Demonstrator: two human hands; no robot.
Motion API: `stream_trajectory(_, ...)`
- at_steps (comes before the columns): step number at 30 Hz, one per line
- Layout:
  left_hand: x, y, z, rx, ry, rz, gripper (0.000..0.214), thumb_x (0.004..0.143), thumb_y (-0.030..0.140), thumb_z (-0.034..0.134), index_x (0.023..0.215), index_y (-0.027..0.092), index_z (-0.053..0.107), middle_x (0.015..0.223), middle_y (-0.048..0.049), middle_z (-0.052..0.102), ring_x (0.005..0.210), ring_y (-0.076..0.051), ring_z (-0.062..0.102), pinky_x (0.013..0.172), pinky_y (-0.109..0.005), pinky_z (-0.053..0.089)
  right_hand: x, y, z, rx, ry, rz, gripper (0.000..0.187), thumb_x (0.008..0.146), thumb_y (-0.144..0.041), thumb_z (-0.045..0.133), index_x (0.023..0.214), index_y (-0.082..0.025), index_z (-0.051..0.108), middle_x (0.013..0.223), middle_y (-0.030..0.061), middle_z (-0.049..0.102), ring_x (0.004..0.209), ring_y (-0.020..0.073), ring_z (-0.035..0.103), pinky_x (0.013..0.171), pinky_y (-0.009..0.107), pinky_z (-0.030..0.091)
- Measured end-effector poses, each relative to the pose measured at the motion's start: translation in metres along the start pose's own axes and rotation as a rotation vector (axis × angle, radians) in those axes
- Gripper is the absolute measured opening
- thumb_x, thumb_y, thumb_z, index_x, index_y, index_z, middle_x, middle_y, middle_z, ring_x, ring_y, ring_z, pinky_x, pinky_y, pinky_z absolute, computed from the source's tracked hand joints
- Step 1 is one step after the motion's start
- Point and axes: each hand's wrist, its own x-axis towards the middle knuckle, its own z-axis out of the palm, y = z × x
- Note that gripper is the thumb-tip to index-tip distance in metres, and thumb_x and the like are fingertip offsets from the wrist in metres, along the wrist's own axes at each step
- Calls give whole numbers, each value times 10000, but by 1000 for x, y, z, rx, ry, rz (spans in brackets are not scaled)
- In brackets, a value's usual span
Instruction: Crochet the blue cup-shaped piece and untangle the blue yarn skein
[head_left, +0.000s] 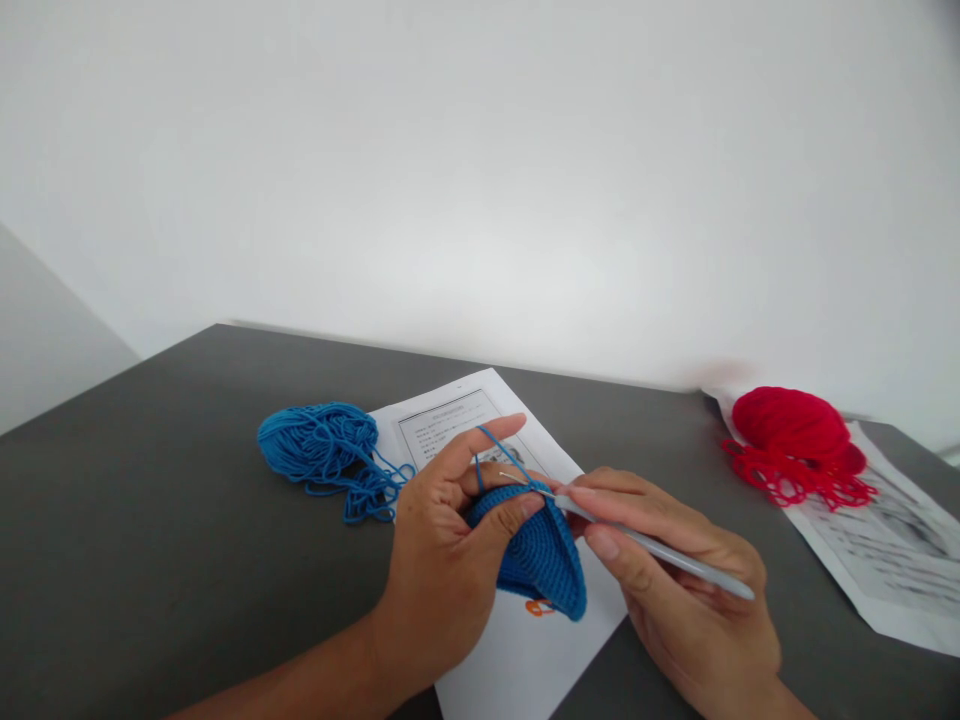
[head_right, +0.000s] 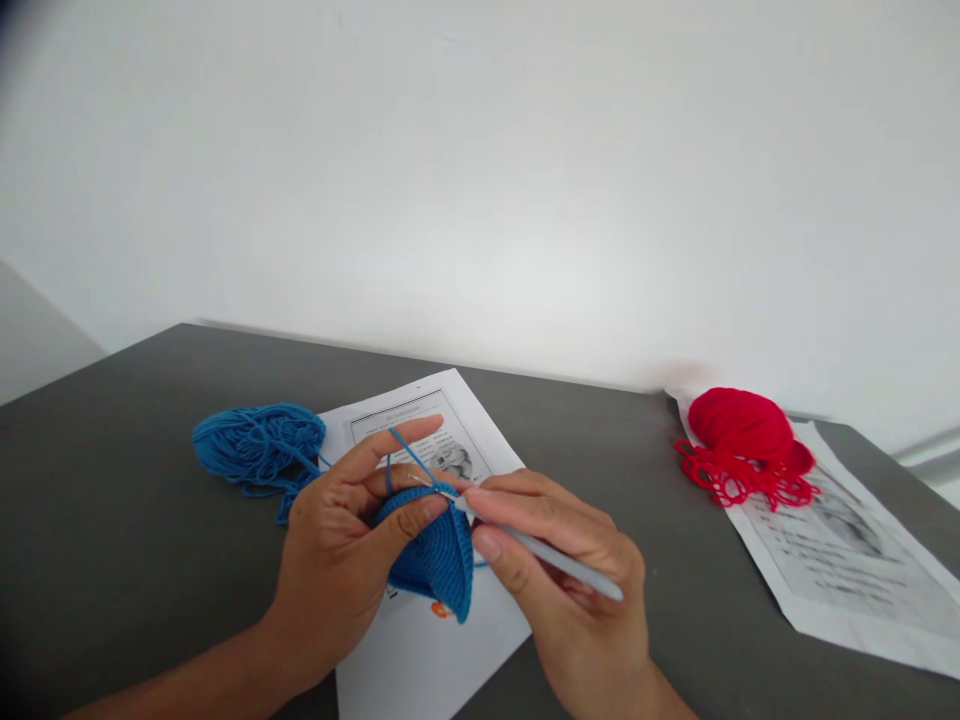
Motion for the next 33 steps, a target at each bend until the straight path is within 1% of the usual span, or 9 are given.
stream_trajectory(3,1,0,0,5,-27,15,444,834,183,811,1261,182,689,823,-23,812,789,-180,771,706,-227,587,-2,6,-3,153,-55,33,361,939,-86,683,1217,-293,786,1106,66,785,941,177,767,752,259,654)
stream_trajectory(6,1,1,1,-17,-27,34,421,820,177,831,1221,181,704,834,-25,808,815,-182,771,719,-227,590,0,3,-4,139,-52,28,352,945,-90,671,1215,-287,782,1084,60,782,940,171,761,744,252,652)
stream_trajectory(9,2,3,1,-88,-26,30,396,826,194,837,1199,168,707,849,-45,822,833,-185,775,740,-231,592,5,-8,-3,-85,-31,-106,345,905,-50,692,1176,-241,785,1045,61,781,914,164,762,732,232,649)
stream_trajectory(13,4,6,1,-204,-43,-91,448,808,213,864,1219,150,699,805,-59,822,754,-184,763,723,-264,602,5,-24,-8,-502,-133,-391,329,883,-5,679,1170,-143,763,1002,97,776,919,172,762,759,235,646)
stream_trajectory(15,5,7,1,-258,-60,-137,492,787,217,884,1236,145,696,802,-68,822,710,-177,750,690,-266,598,1,-27,-13,-672,-208,-463,306,927,-48,654,1202,-138,755,1037,112,786,987,201,763,806,264,650)
stream_trajectory(18,6,9,0,-315,-72,-211,589,734,226,928,1265,140,689,782,-70,815,679,-172,735,649,-256,583,-2,-25,-20,-795,-323,-558,325,1042,-195,516,1274,-165,742,1096,121,800,1054,247,765,856,309,658)
stream_trajectory(21,7,11,-1,-345,-71,-285,688,662,229,975,1281,135,692,745,-50,793,689,-171,727,637,-239,565,2,-23,-27,-830,-392,-644,372,1067,-260,454,1294,-188,741,1088,105,812,1035,254,775,885,314,658)
stream_trajectory(25,8,12,-2,-351,-57,-340,737,599,220,1002,1273,143,714,691,1,743,655,-140,691,618,-208,523,7,-21,-31,-848,-425,-688,422,1090,-252,384,1298,-150,737,1135,99,806,1051,245,766,913,307,648)
stream_trajectory(33,13,13,-2,-293,-54,-325,782,609,259,997,1314,130,684,734,-42,777,672,-164,695,655,-250,536,-9,-15,-16,-895,-290,-614,409,1033,-451,565,1322,-218,735,1110,102,813,1003,280,786,841,321,675)
